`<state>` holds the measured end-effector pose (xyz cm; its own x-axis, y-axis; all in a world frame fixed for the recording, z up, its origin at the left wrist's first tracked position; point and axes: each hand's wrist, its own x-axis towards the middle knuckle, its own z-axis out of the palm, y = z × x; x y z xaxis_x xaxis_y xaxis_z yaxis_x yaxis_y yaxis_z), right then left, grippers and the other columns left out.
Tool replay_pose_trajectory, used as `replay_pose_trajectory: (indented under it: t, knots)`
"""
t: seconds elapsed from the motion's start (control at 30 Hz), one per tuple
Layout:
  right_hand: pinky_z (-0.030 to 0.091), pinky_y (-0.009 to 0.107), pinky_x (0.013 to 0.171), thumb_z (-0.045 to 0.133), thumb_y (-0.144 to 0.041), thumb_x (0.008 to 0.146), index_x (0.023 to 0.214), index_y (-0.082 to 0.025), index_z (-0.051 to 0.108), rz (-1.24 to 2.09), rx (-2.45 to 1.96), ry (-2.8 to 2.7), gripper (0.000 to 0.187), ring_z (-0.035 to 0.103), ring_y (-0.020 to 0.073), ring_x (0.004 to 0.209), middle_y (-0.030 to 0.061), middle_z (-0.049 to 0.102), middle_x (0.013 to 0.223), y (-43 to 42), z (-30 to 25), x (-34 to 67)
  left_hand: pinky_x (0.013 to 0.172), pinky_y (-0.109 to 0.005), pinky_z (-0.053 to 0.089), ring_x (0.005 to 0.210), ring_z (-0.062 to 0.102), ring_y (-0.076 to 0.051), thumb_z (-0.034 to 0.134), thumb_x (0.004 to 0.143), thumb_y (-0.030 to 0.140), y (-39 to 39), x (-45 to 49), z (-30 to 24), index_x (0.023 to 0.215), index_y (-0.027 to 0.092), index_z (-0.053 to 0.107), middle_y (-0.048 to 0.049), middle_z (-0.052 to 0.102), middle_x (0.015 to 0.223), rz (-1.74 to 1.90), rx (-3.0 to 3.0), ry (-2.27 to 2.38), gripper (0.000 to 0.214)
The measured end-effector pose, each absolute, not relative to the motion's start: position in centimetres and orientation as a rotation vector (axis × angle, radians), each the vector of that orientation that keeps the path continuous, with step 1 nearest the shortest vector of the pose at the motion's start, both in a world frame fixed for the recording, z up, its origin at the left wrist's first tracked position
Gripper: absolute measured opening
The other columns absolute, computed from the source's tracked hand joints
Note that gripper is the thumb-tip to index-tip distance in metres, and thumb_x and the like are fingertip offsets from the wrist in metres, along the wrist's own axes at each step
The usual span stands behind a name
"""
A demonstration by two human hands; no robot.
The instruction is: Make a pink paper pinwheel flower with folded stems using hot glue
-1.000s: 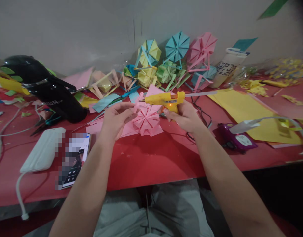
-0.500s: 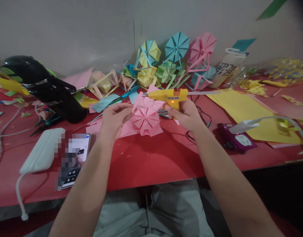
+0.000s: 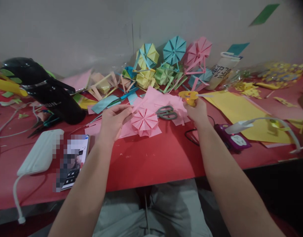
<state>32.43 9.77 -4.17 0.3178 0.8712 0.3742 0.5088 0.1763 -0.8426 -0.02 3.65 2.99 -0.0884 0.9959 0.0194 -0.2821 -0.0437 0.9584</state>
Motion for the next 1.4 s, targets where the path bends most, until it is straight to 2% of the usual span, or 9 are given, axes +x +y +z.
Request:
replay_pose_trajectory:
  t: [0.13,0.27,0.4,0.63,1.0,1.13,1.23,1.4]
  knots:
    - [0.055,0.044,0.082,0.066,-0.030,0.072,0.096,-0.019,0.061,0.448,-1.474,-1.192,0.026,0.066,0.0248,0.086,0.0083,0.069,0.093,9.9,-3.9,31.1,0.079,-0.030,0.063,0.071,0.074,-0.015,0.089,0.063,0.025,3.5,0.0,3.0,0.075,0.015,0.073,-0.0001,0.070,0.071,1.400,1.013,1.036,0.023]
    - [0.055,0.041,0.072,0.066,-0.029,0.072,0.091,-0.020,0.060,0.487,-1.493,-1.160,0.022,0.061,0.0208,0.073,0.0050,0.065,0.083,10.0,-3.5,30.4,0.074,-0.028,0.064,0.070,0.074,-0.015,0.091,0.061,0.028,3.5,-0.1,2.8,0.077,0.016,0.073,0.0002,0.071,0.071,1.400,1.039,1.013,0.027]
    - [0.054,0.039,0.065,0.069,-0.031,0.071,0.088,-0.021,0.060,0.497,-1.460,-1.184,0.021,0.058,0.0197,0.069,0.0042,0.064,0.079,9.8,-3.4,30.3,0.072,-0.026,0.063,0.071,0.074,-0.015,0.091,0.063,0.030,3.5,-0.2,2.7,0.078,0.017,0.074,-0.0004,0.073,0.075,1.418,1.063,1.008,0.027]
    - [0.054,0.038,0.068,0.067,-0.030,0.074,0.091,-0.019,0.059,0.540,-1.448,-1.162,0.022,0.061,0.0200,0.074,0.0061,0.065,0.086,9.7,-3.4,30.1,0.079,-0.029,0.062,0.071,0.073,-0.014,0.090,0.061,0.024,3.7,-0.1,2.8,0.075,0.015,0.076,-0.0020,0.074,0.075,1.429,1.033,1.026,0.023]
    - [0.051,0.034,0.062,0.066,-0.026,0.072,0.086,-0.019,0.060,0.558,-1.495,-1.090,0.017,0.059,0.0169,0.066,0.0039,0.065,0.079,8.9,-2.2,29.2,0.078,-0.028,0.059,0.072,0.070,-0.013,0.091,0.055,0.021,3.9,-0.2,2.1,0.076,0.019,0.080,-0.0015,0.076,0.075,1.479,1.110,1.011,0.023]
    - [0.051,0.033,0.062,0.067,-0.024,0.074,0.086,-0.017,0.062,0.597,-1.475,-1.091,0.015,0.059,0.0151,0.064,0.0057,0.068,0.085,8.6,-1.6,28.9,0.080,-0.029,0.061,0.075,0.073,-0.015,0.089,0.059,0.022,3.9,-0.2,2.4,0.078,0.017,0.078,-0.0026,0.076,0.074,1.484,1.026,1.001,0.022]
    - [0.048,0.030,0.056,0.070,-0.029,0.076,0.087,-0.017,0.064,0.666,-1.424,-1.140,0.017,0.059,0.0144,0.062,0.0077,0.070,0.088,8.1,-0.8,28.4,0.079,-0.028,0.062,0.074,0.074,-0.015,0.090,0.063,0.024,4.0,-0.3,2.6,0.080,0.017,0.077,-0.0028,0.076,0.074,1.483,0.964,1.008,0.023]
    - [0.046,0.028,0.053,0.075,-0.047,0.077,0.084,-0.016,0.068,0.798,-1.265,-1.410,0.032,0.055,0.0127,0.058,0.0033,0.064,0.071,6.0,0.9,27.1,0.071,-0.025,0.062,0.068,0.073,-0.013,0.089,0.066,0.029,4.2,-0.5,2.5,0.080,0.015,0.076,-0.0028,0.075,0.072,1.521,0.937,1.050,0.025]
